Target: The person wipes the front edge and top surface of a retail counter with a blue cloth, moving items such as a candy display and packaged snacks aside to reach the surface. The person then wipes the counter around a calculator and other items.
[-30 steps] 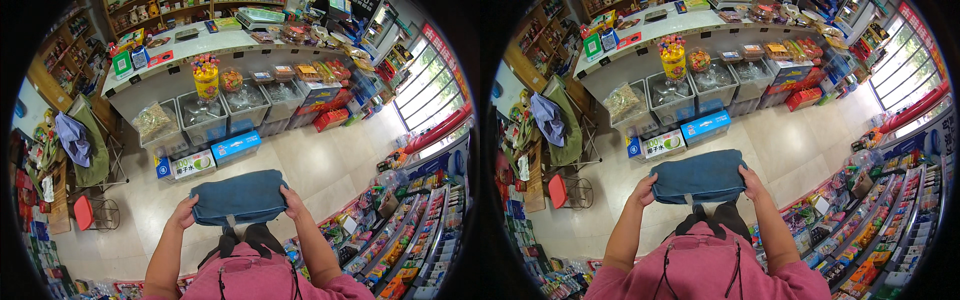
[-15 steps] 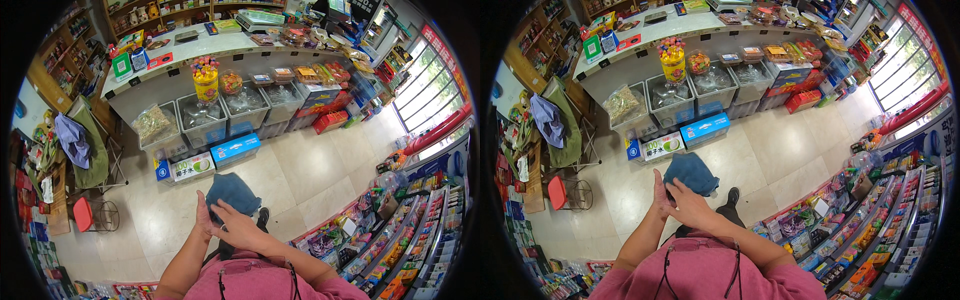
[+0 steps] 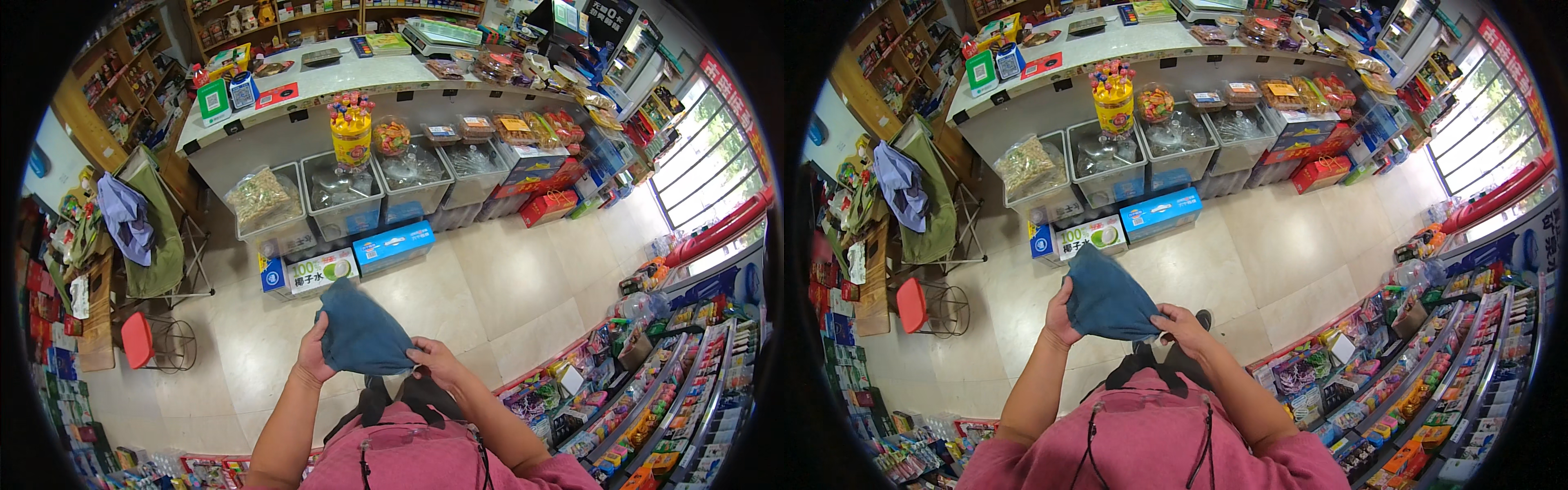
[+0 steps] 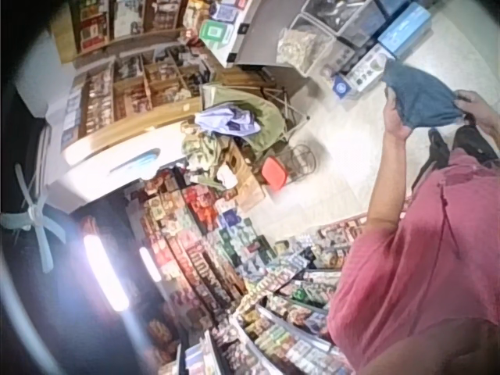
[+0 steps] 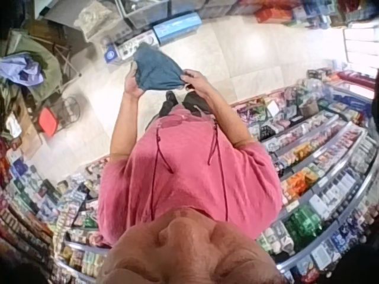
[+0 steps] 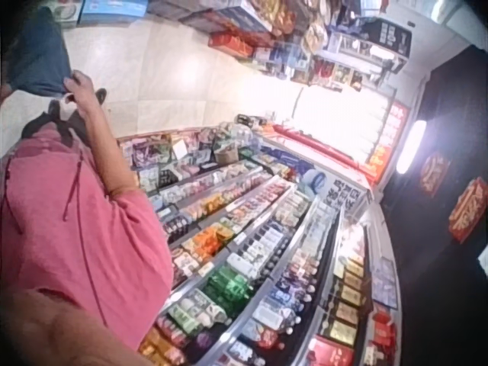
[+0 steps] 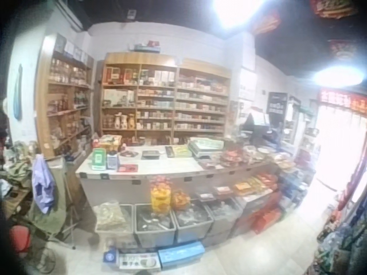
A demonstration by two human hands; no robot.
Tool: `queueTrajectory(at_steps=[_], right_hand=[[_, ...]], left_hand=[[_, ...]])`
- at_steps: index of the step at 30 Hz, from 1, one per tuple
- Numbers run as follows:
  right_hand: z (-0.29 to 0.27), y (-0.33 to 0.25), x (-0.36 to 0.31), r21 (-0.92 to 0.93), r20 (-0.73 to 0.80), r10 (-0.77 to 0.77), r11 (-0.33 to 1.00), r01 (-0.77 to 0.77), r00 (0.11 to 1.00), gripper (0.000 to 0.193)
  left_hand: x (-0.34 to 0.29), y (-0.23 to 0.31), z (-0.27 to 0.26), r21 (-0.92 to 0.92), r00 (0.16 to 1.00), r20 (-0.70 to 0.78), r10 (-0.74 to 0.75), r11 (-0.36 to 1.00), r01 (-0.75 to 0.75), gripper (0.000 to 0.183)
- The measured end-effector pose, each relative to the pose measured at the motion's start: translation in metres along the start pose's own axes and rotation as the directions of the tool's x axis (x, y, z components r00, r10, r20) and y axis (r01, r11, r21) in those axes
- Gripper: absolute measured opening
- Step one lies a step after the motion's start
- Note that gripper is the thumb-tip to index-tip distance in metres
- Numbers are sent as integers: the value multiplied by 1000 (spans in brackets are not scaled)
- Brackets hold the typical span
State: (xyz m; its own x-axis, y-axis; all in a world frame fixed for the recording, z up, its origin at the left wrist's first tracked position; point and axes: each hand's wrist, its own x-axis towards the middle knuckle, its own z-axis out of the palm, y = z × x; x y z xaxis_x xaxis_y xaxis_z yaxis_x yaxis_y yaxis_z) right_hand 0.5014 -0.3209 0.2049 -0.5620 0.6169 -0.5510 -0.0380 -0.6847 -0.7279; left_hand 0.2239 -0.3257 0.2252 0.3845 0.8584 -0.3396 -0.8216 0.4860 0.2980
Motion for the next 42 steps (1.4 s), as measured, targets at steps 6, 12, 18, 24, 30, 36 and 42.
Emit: queueTrajectory(at_steps=[6, 12, 18, 24, 30, 36, 42], right_hand=[[-16, 16, -10, -332, 145, 118, 941, -64, 982, 26], [-14, -12, 1, -26, 72, -120, 992, 122, 990, 62], [-19, 6, 14, 508, 206, -60, 860, -54, 977, 55], [-5, -6, 17, 364, 122, 19, 929, -63, 992, 45], [28, -74, -12, 203, 78, -222, 958, 203, 972, 45], [26, -97, -17, -43, 139, -458, 883, 467, 878, 32], [24, -87, 4, -60, 72, -505, 858, 509, 860, 35]], left_hand=[[-8, 3, 3, -55, 998, -20, 56, 997, -57, 64], [-11, -13, 10, -162, 996, 20, -87, 983, 89, 60], [-3, -21, 15, -173, 992, -33, -122, 978, 115, 57], [-8, -11, -22, 243, 972, -146, -186, 945, 218, 54], [-18, 17, 18, 489, 984, -100, 146, 869, -79, 52], [-24, 40, 61, 703, 891, 199, 407, 575, -419, 17], [-27, 40, 54, 726, 843, 244, 479, 486, -486, 16]])
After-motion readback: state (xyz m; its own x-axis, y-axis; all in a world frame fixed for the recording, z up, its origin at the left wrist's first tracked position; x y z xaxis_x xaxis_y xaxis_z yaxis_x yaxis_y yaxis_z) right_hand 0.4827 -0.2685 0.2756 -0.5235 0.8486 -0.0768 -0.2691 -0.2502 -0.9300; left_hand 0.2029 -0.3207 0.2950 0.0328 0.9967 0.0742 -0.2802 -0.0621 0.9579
